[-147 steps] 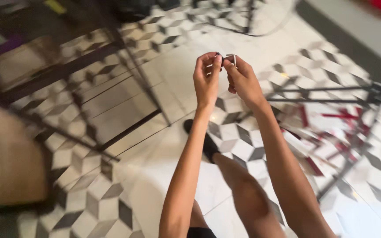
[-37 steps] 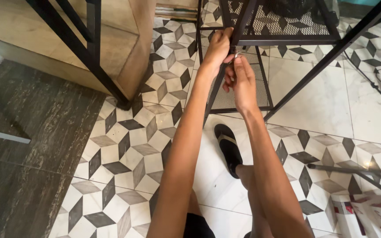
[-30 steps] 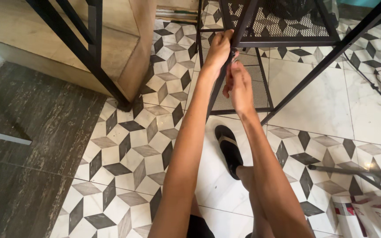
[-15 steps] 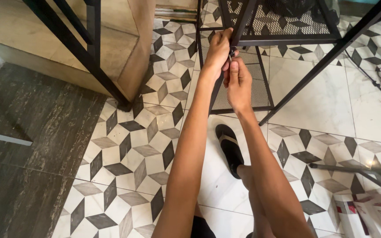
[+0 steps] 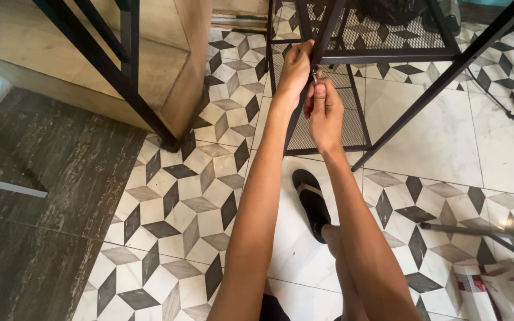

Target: The person assembles a black metal mesh shelving unit. They position the mesh shelves and use a small tool to tighten screws at the joints of the frame.

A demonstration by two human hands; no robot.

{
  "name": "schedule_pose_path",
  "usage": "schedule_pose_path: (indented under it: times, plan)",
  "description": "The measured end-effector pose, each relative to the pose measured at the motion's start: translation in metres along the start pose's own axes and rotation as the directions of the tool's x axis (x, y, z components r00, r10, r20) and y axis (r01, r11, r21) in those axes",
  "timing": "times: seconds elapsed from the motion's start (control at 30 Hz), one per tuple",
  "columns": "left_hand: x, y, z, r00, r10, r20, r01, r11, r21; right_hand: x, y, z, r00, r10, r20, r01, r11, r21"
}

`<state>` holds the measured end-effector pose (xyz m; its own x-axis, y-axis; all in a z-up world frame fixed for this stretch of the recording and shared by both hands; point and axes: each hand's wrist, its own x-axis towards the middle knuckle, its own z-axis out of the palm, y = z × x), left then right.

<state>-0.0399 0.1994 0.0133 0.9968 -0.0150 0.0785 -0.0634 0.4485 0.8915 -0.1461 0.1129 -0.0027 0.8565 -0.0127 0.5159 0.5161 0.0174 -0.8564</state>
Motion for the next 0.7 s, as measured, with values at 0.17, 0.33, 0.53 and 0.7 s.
schedule_pose_path:
  times: [0.17,0.33,0.53,0.7]
  plan:
    - [0.0,0.0,0.001,1.0,0.014,-0.011,-0.014,1.0,-0.011,0.002,0.002,0.002,0.999,-0.009,-0.044,0.003,0.991,-0.133]
    - [0.009,-0.007,-0.004,0.999,-0.027,-0.041,0.03,0.998,0.056,0.009,-0.013,-0.001,0.991,-0.13,-0.003,0.122,0.933,-0.338]
    - [0.017,-0.014,-0.002,0.989,0.143,-0.041,-0.136,0.982,0.132,0.026,-0.047,-0.046,0.963,-0.081,0.257,0.244,0.667,-0.704]
    - [0.013,-0.017,0.0,0.998,0.033,-0.062,-0.033,0.999,-0.003,0.025,-0.031,-0.043,0.946,0.303,0.119,-0.295,0.952,-0.084]
